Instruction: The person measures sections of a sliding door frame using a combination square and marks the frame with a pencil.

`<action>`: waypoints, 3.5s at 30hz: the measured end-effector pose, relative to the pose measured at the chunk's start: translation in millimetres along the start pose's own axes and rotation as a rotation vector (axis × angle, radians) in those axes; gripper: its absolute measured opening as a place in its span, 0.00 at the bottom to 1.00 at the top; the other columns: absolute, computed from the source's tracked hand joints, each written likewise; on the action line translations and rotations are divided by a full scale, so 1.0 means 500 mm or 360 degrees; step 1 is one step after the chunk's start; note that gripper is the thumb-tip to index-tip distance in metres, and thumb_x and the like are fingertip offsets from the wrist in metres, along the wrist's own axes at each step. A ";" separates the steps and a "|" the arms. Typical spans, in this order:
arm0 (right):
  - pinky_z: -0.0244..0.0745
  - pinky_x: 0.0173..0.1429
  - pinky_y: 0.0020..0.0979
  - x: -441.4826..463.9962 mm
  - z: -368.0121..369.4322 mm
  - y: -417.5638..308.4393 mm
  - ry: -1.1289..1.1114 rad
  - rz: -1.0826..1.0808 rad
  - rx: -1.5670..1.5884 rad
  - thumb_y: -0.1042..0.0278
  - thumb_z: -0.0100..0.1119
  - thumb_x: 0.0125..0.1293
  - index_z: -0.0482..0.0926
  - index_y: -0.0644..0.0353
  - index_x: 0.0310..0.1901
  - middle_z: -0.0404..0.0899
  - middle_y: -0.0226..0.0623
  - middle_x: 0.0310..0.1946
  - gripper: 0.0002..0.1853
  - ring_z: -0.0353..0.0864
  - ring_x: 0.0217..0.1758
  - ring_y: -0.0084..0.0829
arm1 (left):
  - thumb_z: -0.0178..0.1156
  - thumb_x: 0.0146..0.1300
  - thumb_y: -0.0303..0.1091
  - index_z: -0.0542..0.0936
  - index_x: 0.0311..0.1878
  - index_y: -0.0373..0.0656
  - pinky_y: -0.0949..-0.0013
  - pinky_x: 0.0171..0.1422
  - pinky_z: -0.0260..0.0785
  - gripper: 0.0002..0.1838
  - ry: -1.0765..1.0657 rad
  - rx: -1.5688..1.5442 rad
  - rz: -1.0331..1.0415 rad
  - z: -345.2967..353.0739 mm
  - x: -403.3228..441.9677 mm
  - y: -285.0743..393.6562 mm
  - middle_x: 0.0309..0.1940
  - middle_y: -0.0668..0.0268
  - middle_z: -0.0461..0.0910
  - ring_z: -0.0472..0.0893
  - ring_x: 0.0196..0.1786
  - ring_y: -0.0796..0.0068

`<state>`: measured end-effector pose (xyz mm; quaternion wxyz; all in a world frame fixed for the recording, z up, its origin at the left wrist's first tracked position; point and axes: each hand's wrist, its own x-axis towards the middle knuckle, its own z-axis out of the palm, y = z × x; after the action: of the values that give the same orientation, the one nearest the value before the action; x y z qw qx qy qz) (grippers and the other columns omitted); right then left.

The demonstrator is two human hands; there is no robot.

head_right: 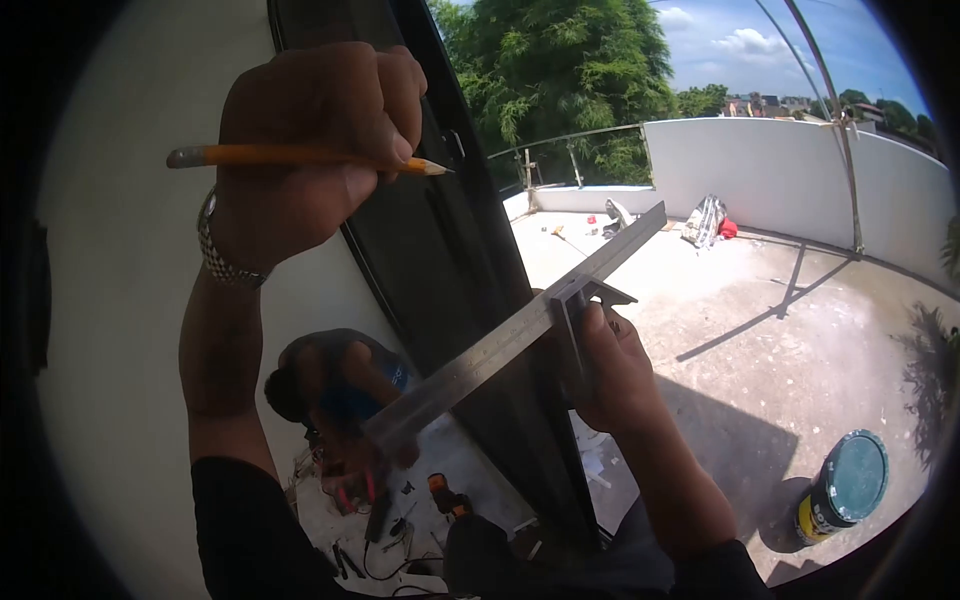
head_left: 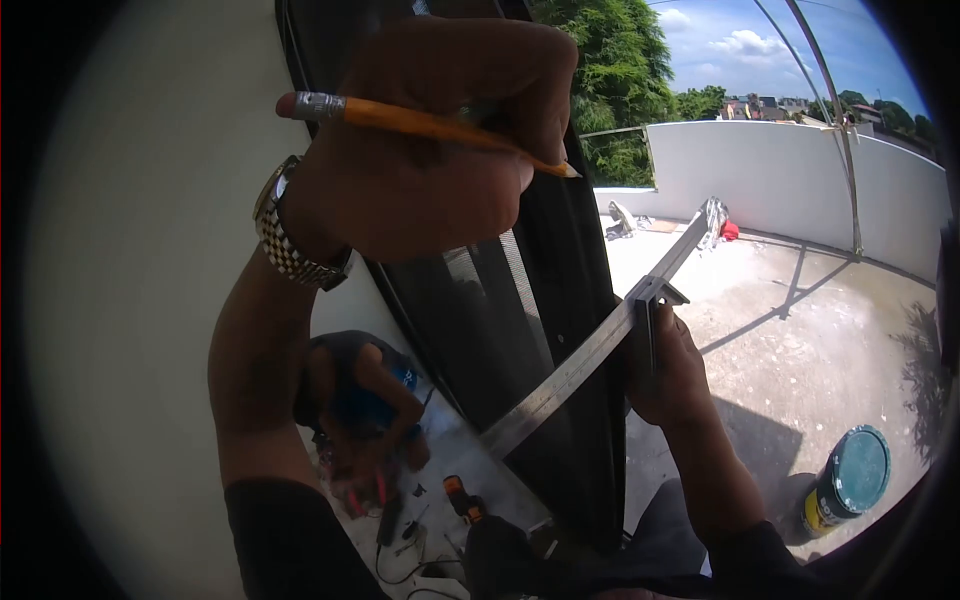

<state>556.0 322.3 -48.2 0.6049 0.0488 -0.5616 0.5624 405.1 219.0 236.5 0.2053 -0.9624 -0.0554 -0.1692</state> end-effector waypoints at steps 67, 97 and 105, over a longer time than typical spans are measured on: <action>0.71 0.40 0.25 -0.058 0.001 -0.085 0.0095 -0.0359 -0.1115 0.59 0.53 0.77 0.79 0.65 0.40 0.78 0.30 0.34 0.16 0.76 0.37 0.19 | 0.49 0.76 0.34 0.78 0.57 0.35 0.62 0.61 0.75 0.16 0.0683 0.0855 0.0235 -0.058 -0.024 -0.088 0.62 0.47 0.77 0.83 0.57 0.60; 0.78 0.37 0.36 -0.485 0.396 -0.474 0.2247 0.1289 0.0432 0.48 0.59 0.73 0.80 0.47 0.44 0.79 0.23 0.34 0.13 0.78 0.34 0.21 | 0.59 0.70 0.28 0.74 0.65 0.43 0.53 0.76 0.63 0.21 -0.0278 0.0657 0.0663 -0.396 0.229 -0.302 0.69 0.59 0.72 0.70 0.72 0.63; 0.73 0.34 0.26 -0.445 0.509 -0.459 0.2285 0.0882 0.0278 0.46 0.62 0.70 0.75 0.47 0.36 0.77 0.21 0.32 0.15 0.75 0.32 0.16 | 0.68 0.57 0.27 0.76 0.62 0.57 0.39 0.78 0.49 0.29 0.0128 0.0623 0.0831 -0.354 0.418 -0.207 0.71 0.71 0.71 0.68 0.75 0.67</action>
<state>624.4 -76.0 12.9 0.6518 -0.4225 0.0228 0.6294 529.1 247.7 500.3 0.4249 -0.8788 0.1699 -0.1350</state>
